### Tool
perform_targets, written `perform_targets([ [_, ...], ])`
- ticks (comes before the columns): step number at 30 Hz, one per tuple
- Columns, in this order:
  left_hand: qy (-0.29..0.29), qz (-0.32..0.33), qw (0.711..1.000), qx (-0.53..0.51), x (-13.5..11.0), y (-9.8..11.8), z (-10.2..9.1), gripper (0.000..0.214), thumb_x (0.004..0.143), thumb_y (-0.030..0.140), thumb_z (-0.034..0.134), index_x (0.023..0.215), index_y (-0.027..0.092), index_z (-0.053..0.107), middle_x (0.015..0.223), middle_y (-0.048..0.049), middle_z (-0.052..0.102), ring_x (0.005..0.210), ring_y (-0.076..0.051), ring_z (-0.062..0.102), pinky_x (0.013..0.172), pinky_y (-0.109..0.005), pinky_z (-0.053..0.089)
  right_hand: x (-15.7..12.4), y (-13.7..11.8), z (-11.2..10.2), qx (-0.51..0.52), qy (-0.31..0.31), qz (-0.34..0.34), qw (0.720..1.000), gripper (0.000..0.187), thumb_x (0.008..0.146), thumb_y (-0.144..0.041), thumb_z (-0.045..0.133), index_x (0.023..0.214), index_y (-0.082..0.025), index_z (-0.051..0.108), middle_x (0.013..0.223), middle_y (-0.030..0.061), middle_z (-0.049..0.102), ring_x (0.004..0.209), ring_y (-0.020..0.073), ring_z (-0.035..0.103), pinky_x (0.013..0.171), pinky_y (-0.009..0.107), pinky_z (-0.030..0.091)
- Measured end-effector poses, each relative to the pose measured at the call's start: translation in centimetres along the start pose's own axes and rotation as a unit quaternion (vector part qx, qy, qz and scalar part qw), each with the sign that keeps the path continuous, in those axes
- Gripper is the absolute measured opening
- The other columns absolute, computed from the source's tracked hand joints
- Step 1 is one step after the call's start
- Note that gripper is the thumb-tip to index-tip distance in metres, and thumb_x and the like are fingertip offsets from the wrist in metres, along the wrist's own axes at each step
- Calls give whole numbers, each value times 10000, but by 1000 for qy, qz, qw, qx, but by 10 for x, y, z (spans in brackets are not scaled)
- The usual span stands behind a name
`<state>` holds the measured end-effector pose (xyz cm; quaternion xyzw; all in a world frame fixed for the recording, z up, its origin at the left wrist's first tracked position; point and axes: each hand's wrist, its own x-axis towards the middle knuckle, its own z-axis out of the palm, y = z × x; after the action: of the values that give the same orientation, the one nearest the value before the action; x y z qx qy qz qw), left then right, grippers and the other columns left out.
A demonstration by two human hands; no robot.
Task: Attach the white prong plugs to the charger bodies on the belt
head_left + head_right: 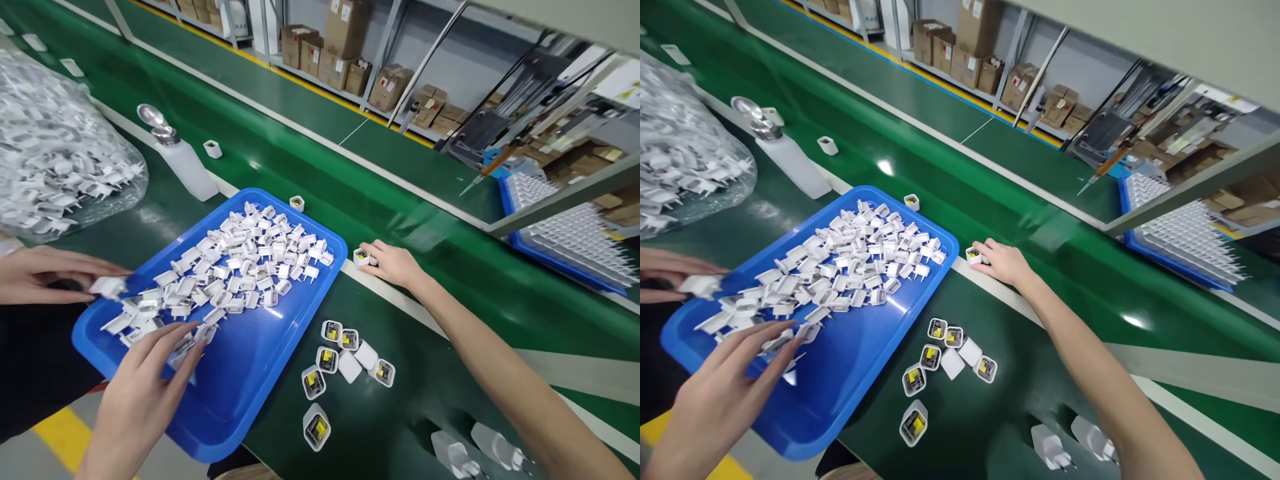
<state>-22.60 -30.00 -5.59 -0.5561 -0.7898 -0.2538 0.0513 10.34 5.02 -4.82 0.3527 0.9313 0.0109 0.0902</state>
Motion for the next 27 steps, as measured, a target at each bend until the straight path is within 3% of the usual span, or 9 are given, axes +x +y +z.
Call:
perform_targets([
  [2, -3, 5, 1000, -9, 3, -1, 0, 372, 1011, 557, 482, 1145, 280, 691, 1083, -80, 732, 999, -295, 718, 784, -415, 606, -6, -3, -1, 11, 9, 0, 1000, 464, 1047, -541, 406, 1385, -274, 578, 1191, 80, 675, 974, 241, 681, 659, 293, 474],
  [6, -9, -2, 1000, -22, -1, -3, 2, 362, 1020, 522, 502, 1156, 249, 698, 1103, -99, 731, 1015, -288, 709, 800, -399, 598, -46, -11, 2, 41, 52, 35, 997, 444, 1065, -474, 320, 1273, -229, 626, 1143, 96, 686, 929, 237, 693, 674, 308, 497],
  [9, -15, 7, 999, -35, -7, -3, 7, 392, 1022, 534, 501, 1129, 215, 702, 1099, -114, 734, 990, -278, 709, 778, -380, 596, -61, -18, -3, 50, 48, 70, 995, 489, 1041, -519, 363, 1401, -249, 553, 1167, 92, 710, 883, 261, 706, 642, 327, 497],
  [13, 11, 50, 997, -51, -9, 1, 16, 283, 1028, 412, 542, 1112, 184, 688, 1070, -119, 735, 954, -248, 705, 820, -367, 574, -23, -22, -23, 40, -33, 149, 987, 649, 1042, -515, 353, 1628, -257, 244, 1301, 135, 694, 1031, 331, 703, 746, 375, 520],
  [14, 23, 57, 997, -49, -9, 2, 17, 245, 1026, 366, 552, 1116, 180, 683, 1070, -121, 733, 952, -246, 702, 825, -370, 567, -8, -21, -29, 40, -55, 158, 985, 645, 1041, -513, 358, 1625, -261, 252, 1291, 136, 702, 1042, 331, 703, 761, 375, 519],
  [17, 59, 56, 996, -35, -9, 3, 19, 188, 1009, 293, 579, 1125, 179, 674, 1088, -131, 724, 976, -260, 692, 847, -398, 549, 37, -20, -42, 33, -98, 144, 984, 525, 1017, -520, 427, 1476, -272, 488, 1167, 122, 749, 951, 305, 718, 730, 354, 511],
  [20, 84, 34, 995, -27, -12, 4, 18, 166, 998, 272, 589, 1111, 186, 676, 1085, -129, 717, 990, -274, 687, 864, -417, 544, 57, -25, -46, 15, -110, 122, 986, 417, 1003, -473, 460, 1340, -255, 573, 1126, 124, 747, 938, 303, 709, 722, 355, 496],
  [23, 85, 23, 995, -40, -12, 5, 16, 155, 991, 258, 596, 1106, 196, 678, 1071, -118, 714, 985, -271, 686, 866, -411, 547, 39, -31, -47, -1, -110, 96, 989, 364, 1012, -433, 440, 1313, -267, 558, 1183, 109, 719, 1007, 302, 693, 727, 348, 479],
  [27, 59, 10, 997, -55, -12, 5, 16, 171, 991, 259, 593, 1127, 211, 685, 1094, -116, 715, 1016, -274, 682, 882, -409, 544, -31, -37, -55, -26, -139, 77, 987, 306, 1015, -434, 446, 1248, -291, 582, 1117, 75, 713, 925, 278, 701, 654, 314, 432],
])
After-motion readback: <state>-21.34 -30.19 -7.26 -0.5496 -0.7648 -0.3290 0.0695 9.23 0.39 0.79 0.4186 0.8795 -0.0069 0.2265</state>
